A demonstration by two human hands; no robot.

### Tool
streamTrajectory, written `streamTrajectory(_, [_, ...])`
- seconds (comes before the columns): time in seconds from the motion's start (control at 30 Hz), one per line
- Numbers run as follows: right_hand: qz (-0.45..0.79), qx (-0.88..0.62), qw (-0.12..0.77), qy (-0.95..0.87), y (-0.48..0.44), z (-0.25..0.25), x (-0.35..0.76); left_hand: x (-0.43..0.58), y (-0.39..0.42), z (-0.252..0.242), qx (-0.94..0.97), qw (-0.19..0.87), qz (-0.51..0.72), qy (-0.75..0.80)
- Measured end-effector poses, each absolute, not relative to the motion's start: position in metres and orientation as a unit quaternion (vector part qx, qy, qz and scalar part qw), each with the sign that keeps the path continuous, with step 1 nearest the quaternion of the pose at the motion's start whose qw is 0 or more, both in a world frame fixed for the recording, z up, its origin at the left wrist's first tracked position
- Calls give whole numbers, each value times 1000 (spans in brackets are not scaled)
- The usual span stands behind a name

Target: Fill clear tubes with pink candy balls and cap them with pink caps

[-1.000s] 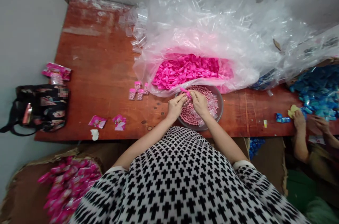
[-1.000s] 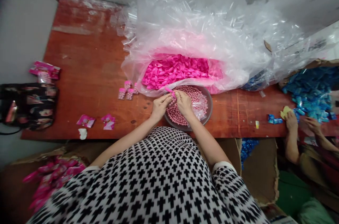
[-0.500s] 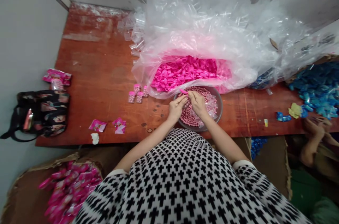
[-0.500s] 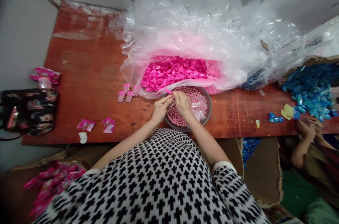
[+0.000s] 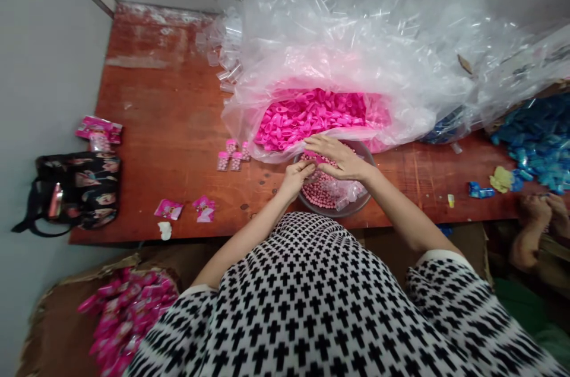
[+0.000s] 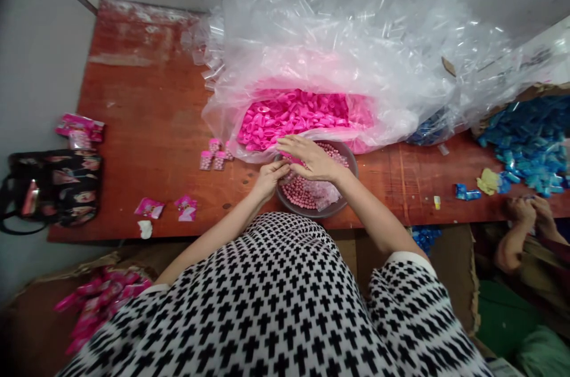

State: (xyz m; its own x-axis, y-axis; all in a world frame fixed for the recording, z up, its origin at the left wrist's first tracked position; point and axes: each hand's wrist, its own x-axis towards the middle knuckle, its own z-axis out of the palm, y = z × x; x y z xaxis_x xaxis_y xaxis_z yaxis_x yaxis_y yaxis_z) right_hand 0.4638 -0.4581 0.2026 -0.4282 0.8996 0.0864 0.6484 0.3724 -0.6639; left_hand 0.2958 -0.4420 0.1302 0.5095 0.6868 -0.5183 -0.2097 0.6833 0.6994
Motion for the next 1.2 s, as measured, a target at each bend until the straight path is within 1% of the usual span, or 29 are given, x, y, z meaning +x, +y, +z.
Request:
streamTrajectory(0.07, [264,-445,166,-840,-452,207,465,297,-444,132,305,819,272,404])
streamTrajectory(0.13, [234,-441,123,-858,-448,207,466,299,-447,133,322,815,276,395])
streamTrajectory(0.23, [195,-474,99,-853,-448,204,468,299,-452,133,317,813,272,406])
streamTrajectory(0.33, [195,-503,116,-834,-449,202,471,300,-456,131,311,810,262,423])
streamTrajectory(0.43, [230,-523,165,-804,-448,202,473,299,-453,131,328,809,260,413])
streamTrajectory(0.53, [313,-554,223,-738,-446,199,474,299,-449,131,359,793,271,411])
streamTrajectory(0.67, [450,-587,267,-618,-449,191,469,298,-446,129,436,736,293,427])
streamTrajectory(0.73, [462,-601,271,-593,-457,192,461,293,-447,132,481,698,296,441])
streamTrajectory(0.8, [439,-611,241,-613,-471,201,450,281,-450,144,538,666,279,436])
streamTrajectory(0.9, [365,-626,183,-664,-502,224,428,254,-458,173,651,653,183,341])
streamTrajectory(0.97, [380,-601,176,-681,-524,237,414,233,-466,188,706,658,97,243])
streamTrajectory(1.0, [392,-584,175,-689,-533,242,409,224,-470,192,726,650,80,211])
streamTrajectory(1.1, [390,-554,174,-714,-553,250,397,209,-480,187,769,617,91,143])
streamTrajectory(1.2, [375,-532,168,-740,-561,258,395,211,-488,175,768,623,124,79])
